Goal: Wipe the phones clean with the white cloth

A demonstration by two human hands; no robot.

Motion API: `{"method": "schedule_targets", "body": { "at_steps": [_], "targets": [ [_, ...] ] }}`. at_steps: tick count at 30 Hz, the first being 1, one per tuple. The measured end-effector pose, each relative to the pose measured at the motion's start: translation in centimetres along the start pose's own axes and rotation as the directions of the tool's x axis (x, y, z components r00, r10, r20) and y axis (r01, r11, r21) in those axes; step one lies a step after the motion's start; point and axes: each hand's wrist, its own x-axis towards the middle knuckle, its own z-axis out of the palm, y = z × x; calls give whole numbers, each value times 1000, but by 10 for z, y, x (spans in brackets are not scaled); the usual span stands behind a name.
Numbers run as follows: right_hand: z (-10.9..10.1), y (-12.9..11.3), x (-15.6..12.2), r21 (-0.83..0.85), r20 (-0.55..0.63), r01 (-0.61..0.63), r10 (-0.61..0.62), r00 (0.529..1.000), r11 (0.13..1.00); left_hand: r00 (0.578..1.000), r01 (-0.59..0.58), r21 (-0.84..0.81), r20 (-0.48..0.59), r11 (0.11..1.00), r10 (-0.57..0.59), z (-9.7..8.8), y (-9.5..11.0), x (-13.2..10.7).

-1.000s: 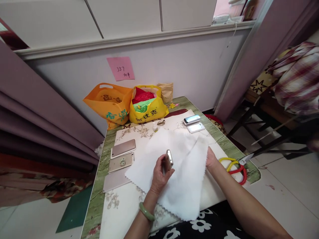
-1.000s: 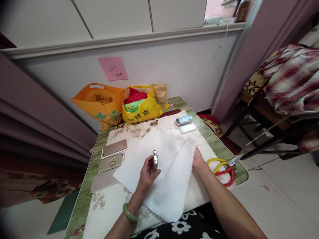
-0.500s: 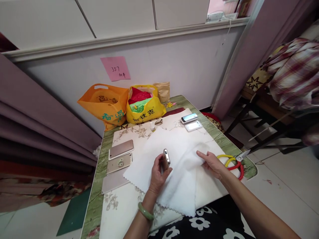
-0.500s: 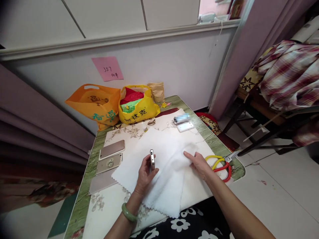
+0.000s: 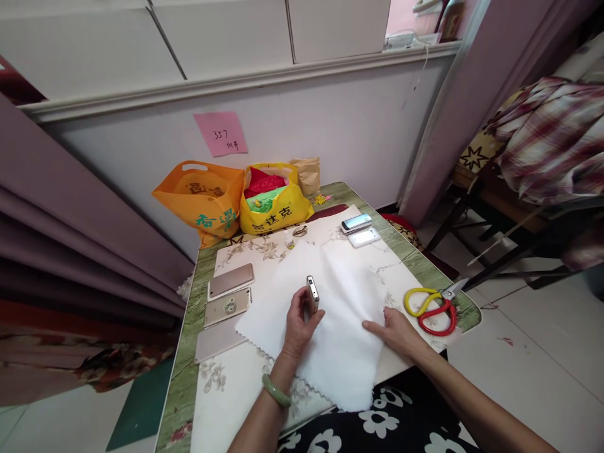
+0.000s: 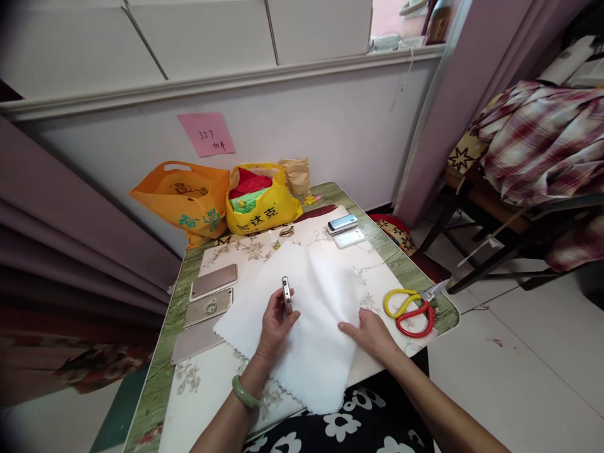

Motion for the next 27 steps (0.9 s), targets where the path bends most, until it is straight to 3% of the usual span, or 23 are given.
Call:
{"method": "schedule_targets", "body": {
  "at_steps": [3,5,7,10,12,15,18,21,23,27],
  "targets": [
    [-9,4,6,-38,-72,24,-26,997,999,1000,-20,64,-17,998,21,6,6,3],
    [-12,2,16,-43,-211,25,-33,977,999,998,-56,112,-9,992,57,12,12,6],
    [-14,-4,28,3,-339,36,-33,940,999,994,-109,159,-3,981,111,17,16,8],
    [-13,-14,42,135,-423,112,-45,905,985,985,-164,219,-12,962,171,18,17,7],
    [-8,-22,43,145,-459,195,-109,882,970,982,-175,241,-26,955,187,15,14,5],
    [6,-37,34,-60,-502,308,-295,813,950,983,-171,248,-24,954,182,11,9,1],
    [26,-56,19,-259,-407,502,-564,718,825,988,-150,219,-1,964,154,9,4,-2],
    [43,-72,10,-189,-82,719,-740,667,669,993,-113,162,-16,980,117,8,1,-3],
    [50,-78,9,-92,3,724,-727,687,684,995,-92,105,-24,990,95,7,0,-2],
    [59,-89,17,10,-136,592,-586,799,806,998,-64,25,-8,998,64,4,-2,-2]
  ]
}}
